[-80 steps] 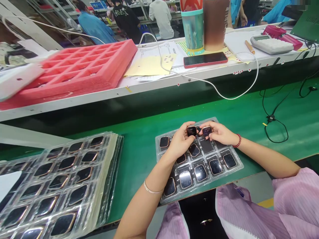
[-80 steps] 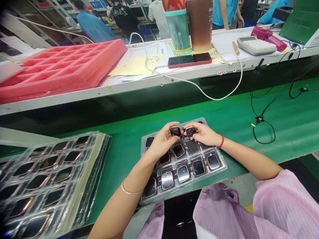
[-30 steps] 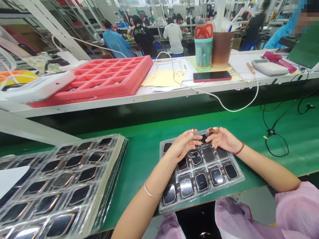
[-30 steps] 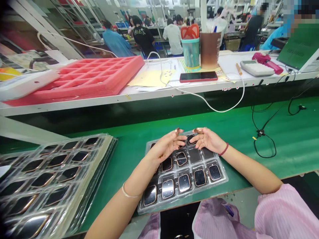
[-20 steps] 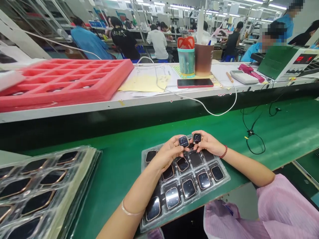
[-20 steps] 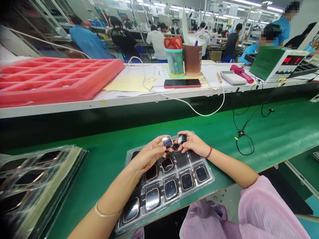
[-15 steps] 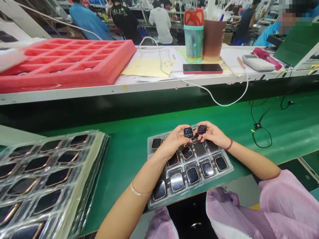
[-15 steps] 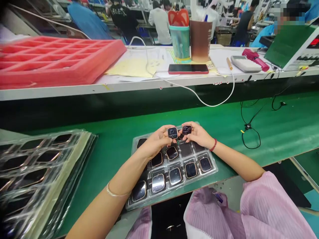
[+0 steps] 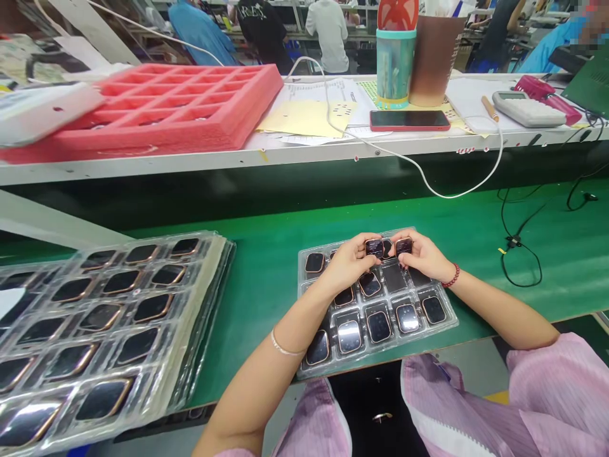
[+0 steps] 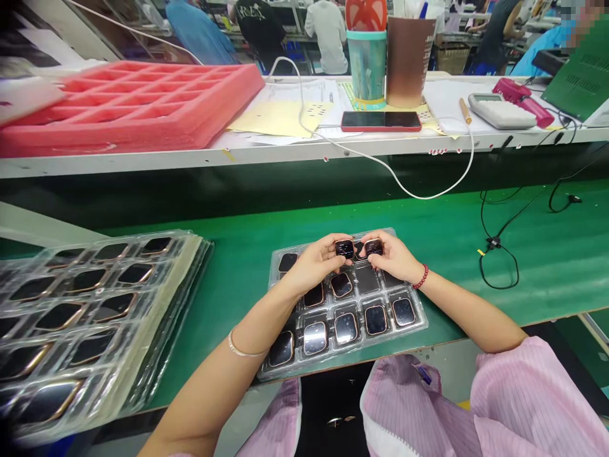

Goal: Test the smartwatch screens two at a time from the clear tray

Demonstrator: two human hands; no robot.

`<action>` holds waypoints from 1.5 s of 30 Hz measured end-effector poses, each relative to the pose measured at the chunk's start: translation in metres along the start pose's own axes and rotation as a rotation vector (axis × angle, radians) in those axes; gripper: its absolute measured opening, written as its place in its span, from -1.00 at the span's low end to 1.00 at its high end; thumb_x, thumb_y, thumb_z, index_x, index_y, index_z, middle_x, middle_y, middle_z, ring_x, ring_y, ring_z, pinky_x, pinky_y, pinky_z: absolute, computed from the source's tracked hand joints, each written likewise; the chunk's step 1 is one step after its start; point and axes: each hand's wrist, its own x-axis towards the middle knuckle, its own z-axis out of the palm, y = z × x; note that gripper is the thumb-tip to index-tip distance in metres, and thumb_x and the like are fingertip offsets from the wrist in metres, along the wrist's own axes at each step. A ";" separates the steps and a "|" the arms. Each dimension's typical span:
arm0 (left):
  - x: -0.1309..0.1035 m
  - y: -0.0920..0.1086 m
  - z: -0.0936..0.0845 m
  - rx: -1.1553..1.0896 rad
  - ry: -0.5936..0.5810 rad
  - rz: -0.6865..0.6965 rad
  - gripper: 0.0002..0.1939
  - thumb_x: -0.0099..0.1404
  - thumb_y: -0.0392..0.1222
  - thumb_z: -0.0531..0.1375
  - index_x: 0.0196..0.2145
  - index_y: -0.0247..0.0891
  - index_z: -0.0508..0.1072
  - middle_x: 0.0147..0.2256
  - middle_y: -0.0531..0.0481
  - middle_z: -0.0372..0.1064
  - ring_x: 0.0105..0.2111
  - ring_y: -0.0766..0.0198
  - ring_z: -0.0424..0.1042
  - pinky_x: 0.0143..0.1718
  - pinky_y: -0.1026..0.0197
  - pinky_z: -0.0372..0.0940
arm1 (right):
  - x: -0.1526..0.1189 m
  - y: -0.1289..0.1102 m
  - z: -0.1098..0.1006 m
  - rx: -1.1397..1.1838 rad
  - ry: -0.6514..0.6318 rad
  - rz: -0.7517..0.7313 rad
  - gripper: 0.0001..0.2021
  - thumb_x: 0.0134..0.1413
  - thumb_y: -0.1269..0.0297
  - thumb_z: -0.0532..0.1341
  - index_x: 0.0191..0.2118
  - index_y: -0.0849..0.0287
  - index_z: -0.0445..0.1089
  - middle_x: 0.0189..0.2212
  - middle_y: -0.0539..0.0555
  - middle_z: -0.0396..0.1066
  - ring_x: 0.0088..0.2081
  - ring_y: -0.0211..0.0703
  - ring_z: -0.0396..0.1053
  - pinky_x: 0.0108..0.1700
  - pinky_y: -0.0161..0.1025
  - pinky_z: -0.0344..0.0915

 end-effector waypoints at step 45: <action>-0.003 0.006 0.000 0.064 -0.007 0.036 -0.66 0.20 -0.20 0.25 -0.06 -0.30 0.49 -0.23 -0.08 0.53 -0.40 0.26 0.51 -0.45 0.29 0.31 | -0.001 -0.007 0.002 0.012 0.002 0.035 -0.80 0.19 0.32 0.26 -0.07 0.20 0.40 -0.27 0.08 0.55 -0.47 -0.28 0.46 -0.39 -0.29 0.47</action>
